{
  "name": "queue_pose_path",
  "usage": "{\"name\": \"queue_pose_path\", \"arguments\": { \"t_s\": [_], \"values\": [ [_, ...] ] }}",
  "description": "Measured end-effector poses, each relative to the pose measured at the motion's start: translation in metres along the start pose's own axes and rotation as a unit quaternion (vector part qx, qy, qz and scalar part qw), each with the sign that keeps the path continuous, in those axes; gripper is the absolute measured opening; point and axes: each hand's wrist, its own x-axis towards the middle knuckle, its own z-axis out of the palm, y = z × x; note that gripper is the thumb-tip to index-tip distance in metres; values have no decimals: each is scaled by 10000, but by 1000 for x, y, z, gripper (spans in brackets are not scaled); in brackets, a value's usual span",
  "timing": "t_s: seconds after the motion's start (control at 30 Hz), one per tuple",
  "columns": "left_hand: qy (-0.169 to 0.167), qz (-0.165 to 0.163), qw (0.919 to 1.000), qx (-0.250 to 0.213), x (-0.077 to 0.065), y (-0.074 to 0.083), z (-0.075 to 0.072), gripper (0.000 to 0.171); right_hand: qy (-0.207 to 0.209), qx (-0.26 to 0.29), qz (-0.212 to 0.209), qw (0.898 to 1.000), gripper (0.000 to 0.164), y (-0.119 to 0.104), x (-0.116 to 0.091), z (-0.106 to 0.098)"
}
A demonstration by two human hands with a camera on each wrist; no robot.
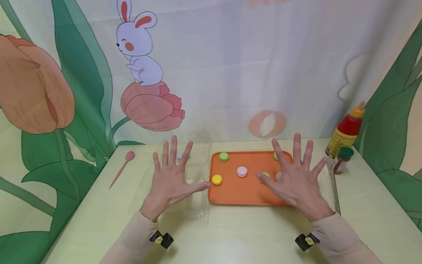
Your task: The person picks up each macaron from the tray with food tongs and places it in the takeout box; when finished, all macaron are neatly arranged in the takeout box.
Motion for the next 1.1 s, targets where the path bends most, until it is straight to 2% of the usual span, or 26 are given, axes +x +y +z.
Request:
{"name": "queue_pose_path", "arguments": {
  "t_s": [0.1,0.23,0.37,0.47,0.57,0.7,0.8,0.9,1.03,1.1],
  "values": [
    [259,69,9990,-351,-7,-8,-10,135,319,143,-5,9994,111,6,-4,-8],
    [727,95,9941,-801,-19,-28,-24,132,888,338,48,9955,113,20,-10,-19],
    [1267,-42,9860,-1084,-33,-53,-34,126,1378,610,254,9883,111,39,-21,-27],
    [1521,-222,9780,-1409,-47,-73,-35,121,1497,755,529,9844,107,55,-32,-30],
    [1485,-437,9706,-1843,-62,-92,-31,118,1327,805,935,9835,107,67,-43,-30],
    [1194,-680,9616,-2375,-80,-111,-20,118,954,892,1398,9815,110,81,-55,-25],
    [1113,-717,9549,-2658,-91,-120,-11,118,796,968,1564,9797,111,91,-62,-20],
    [1069,-753,9518,-2774,-98,-127,-3,119,573,1008,1750,9777,112,99,-68,-14],
    [927,-896,9496,-2857,-108,-135,9,122,122,1037,2068,9728,119,106,-75,-5],
    [845,-952,9454,-3000,-113,-137,16,123,-84,1059,2181,9701,122,109,-77,0]
  ]
}}
